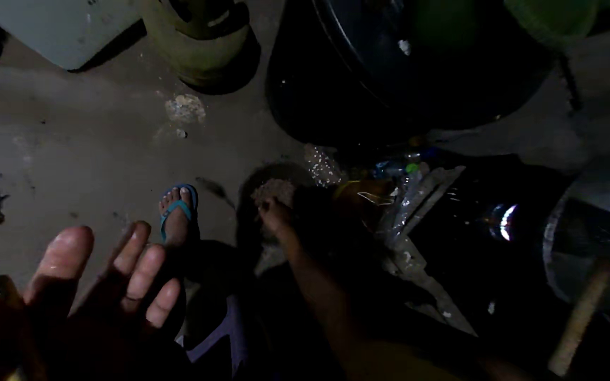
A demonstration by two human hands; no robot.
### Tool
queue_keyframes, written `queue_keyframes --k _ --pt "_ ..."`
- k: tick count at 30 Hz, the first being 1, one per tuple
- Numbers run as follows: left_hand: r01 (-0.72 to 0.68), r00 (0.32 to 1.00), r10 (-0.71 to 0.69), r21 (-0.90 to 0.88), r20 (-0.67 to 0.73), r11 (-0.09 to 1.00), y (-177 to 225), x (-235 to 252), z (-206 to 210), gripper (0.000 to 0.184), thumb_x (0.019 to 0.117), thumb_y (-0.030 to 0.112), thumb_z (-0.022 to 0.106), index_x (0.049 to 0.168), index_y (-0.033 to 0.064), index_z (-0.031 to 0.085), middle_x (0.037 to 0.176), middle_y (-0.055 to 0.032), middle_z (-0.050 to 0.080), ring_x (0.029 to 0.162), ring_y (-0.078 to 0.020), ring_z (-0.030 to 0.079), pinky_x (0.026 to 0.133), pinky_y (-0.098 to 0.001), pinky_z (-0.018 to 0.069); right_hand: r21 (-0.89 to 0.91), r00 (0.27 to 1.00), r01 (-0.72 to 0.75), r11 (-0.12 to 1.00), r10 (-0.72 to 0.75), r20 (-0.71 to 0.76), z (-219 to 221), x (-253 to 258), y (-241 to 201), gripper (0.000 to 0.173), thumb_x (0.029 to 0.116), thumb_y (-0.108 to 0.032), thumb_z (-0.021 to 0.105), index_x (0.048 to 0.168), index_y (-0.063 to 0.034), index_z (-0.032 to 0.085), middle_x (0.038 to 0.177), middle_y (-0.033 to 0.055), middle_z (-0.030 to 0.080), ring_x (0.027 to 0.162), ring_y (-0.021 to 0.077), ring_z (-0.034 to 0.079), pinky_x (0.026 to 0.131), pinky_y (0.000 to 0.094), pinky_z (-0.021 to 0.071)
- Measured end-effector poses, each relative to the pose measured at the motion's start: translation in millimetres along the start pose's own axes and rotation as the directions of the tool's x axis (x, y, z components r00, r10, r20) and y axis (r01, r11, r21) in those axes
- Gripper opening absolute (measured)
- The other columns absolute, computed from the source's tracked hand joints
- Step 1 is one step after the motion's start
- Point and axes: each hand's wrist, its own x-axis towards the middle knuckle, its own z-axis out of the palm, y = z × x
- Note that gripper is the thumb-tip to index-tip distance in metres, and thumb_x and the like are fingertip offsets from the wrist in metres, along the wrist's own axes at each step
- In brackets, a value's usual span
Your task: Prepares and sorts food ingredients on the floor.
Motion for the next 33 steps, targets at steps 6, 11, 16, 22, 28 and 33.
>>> queue_keyframes --k 6,11,16,22,28,33 --pt "-0.031 0.996 0.03 0.006 0.086 1.0 3 2 -19 0.049 0.1112 0.025 0.035 0.154 0.0026 0.039 0.153 -0.0264 0.045 0.143 -0.0452 0.043 0.118 -0.0609 0.0358 -0.132 1.0 -0.017 0.991 0.019 0.015 9 -12 13 0.052 0.1078 -0.046 0.047 0.154 -0.021 0.047 0.136 0.0156 0.066 0.126 0.0345 0.063 0.105 0.056 0.0489" --pt "-0.017 0.999 0.019 -0.037 0.045 0.999 2 -5 -16 0.049 0.1115 0.026 0.032 0.154 0.0032 0.04 0.153 -0.0252 0.047 0.142 -0.0437 0.044 0.118 -0.0602 0.0357 0.269 0.982 0.015 0.963 -0.065 0.177 -51 46 5 0.046 0.1078 -0.028 0.056 0.14 0.0045 0.055 0.142 0.0272 0.056 0.133 0.039 0.055 0.112 0.0549 0.0418" --pt "-0.02 0.999 0.02 0.016 0.03 1.0 6 -1 -6 0.047 0.1122 0.027 0.033 0.152 0.0044 0.045 0.149 -0.0245 0.051 0.14 -0.0425 0.047 0.116 -0.0596 0.0388 -0.014 0.995 0.008 1.0 -0.009 -0.101 32 -20 15 0.052 0.1051 -0.05 0.049 0.149 -0.0223 0.052 0.132 0.0121 0.068 0.119 0.0309 0.067 0.101 0.0539 0.0535" --pt "-0.01 1.0 0.01 0.045 0.007 0.999 5 0 -4 0.046 0.1122 0.026 0.033 0.151 0.004 0.047 0.148 -0.0244 0.052 0.138 -0.0431 0.049 0.114 -0.0587 0.0415 0.122 0.998 -0.017 0.992 0.023 -0.051 -2 -1 12 0.049 0.1069 -0.029 0.056 0.15 -0.0074 0.047 0.136 0.0232 0.063 0.125 0.0381 0.063 0.105 0.0558 0.0501" --pt "0.006 0.999 -0.003 -0.064 0.042 0.998 7 -2 -14 0.048 0.1121 0.028 0.032 0.153 0.0047 0.043 0.15 -0.024 0.05 0.141 -0.0419 0.047 0.117 -0.0593 0.037 -0.225 0.991 0.134 0.965 -0.136 0.006 24 -35 14 0.051 0.1067 -0.046 0.048 0.153 -0.026 0.048 0.137 0.0122 0.066 0.124 0.032 0.065 0.105 0.0538 0.0513" --pt "0.011 0.998 -0.008 -0.052 0.068 0.999 8 -7 -20 0.049 0.1119 0.028 0.031 0.153 0.0042 0.044 0.152 -0.0234 0.049 0.143 -0.0412 0.044 0.118 -0.0587 0.035 0.098 0.989 0.142 0.985 -0.146 0.029 -35 38 33 0.045 0.1048 -0.031 0.06 0.139 -0.0023 0.06 0.139 0.0214 0.062 0.131 0.0351 0.058 0.112 0.0544 0.0445"
